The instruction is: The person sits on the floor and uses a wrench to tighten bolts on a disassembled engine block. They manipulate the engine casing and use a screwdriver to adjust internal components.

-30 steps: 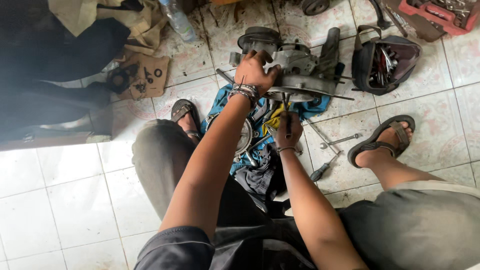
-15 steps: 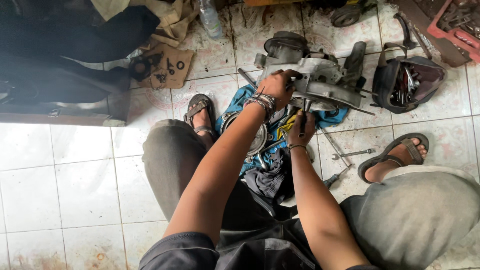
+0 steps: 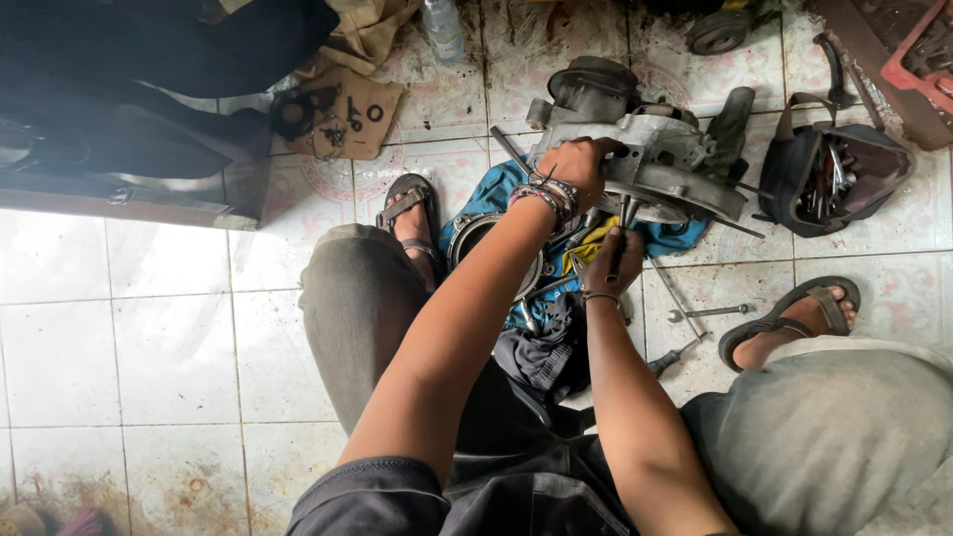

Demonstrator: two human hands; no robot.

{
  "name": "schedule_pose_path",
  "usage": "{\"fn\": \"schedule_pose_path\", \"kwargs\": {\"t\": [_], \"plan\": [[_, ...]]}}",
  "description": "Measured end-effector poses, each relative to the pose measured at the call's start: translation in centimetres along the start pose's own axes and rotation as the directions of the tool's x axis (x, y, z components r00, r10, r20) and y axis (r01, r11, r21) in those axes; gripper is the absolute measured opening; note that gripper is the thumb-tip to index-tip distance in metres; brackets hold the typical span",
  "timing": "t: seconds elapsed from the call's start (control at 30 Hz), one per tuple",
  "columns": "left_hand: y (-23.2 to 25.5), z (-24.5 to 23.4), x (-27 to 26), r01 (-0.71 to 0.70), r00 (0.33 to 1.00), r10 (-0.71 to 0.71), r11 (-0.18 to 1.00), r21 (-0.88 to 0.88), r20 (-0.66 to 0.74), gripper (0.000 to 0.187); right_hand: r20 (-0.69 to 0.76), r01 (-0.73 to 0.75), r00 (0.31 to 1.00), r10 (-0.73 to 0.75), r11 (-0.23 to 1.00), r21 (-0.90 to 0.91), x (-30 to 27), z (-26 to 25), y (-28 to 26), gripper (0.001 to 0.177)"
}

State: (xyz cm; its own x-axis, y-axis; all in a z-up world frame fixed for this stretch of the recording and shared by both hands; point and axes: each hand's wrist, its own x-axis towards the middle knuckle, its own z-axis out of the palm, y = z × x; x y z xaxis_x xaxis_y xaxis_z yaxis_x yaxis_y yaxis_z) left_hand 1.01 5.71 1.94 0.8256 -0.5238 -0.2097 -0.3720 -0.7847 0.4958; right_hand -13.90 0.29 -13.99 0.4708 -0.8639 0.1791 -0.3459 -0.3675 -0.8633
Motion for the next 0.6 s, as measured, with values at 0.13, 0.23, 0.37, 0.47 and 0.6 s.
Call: {"fn": "schedule_pose_path", "kwargs": {"t": [0.13, 0.23, 0.37, 0.47, 0.6], "plan": [[0.2, 0.0, -0.1, -0.011, 1.0, 0.01, 0.999, -0.031, -0.024, 0.021, 0.018, -0.008, 1.0, 0.007, 0.999, 0.037, 0.6, 0.6, -0.2, 0.02], [-0.1, 0.0, -0.1, -0.011, 1.0, 0.012, 0.999, -0.039, 0.005, 0.028, -0.03, 0.017, 0.999, -0.015, 0.995, 0.094, 0.4, 1.4, -0.2, 0.019], [0.2, -0.1, 0.2, -0.036, 0.999, 0.036, 0.997, -0.071, 0.001, 0.031, -0.082, 0.146, 0.984, -0.156, 0.982, -0.116, 0.5, 1.6, -1.0, 0.019], [0.7, -0.1, 0.1, 0.008, 1.0, -0.007, 0.998, -0.059, 0.003, 0.028, -0.064, 0.267, 0.951, -0.303, 0.908, -0.324, 0.6, 1.5, -1.5, 0.02], [0.0, 0.9, 0.0, -0.036, 0.997, 0.038, 0.999, 0.025, -0.062, 0.025, -0.066, 0.094, 0.992, -0.11, 0.973, -0.213, 0.5, 2.4, -2.6, 0.03]]}}
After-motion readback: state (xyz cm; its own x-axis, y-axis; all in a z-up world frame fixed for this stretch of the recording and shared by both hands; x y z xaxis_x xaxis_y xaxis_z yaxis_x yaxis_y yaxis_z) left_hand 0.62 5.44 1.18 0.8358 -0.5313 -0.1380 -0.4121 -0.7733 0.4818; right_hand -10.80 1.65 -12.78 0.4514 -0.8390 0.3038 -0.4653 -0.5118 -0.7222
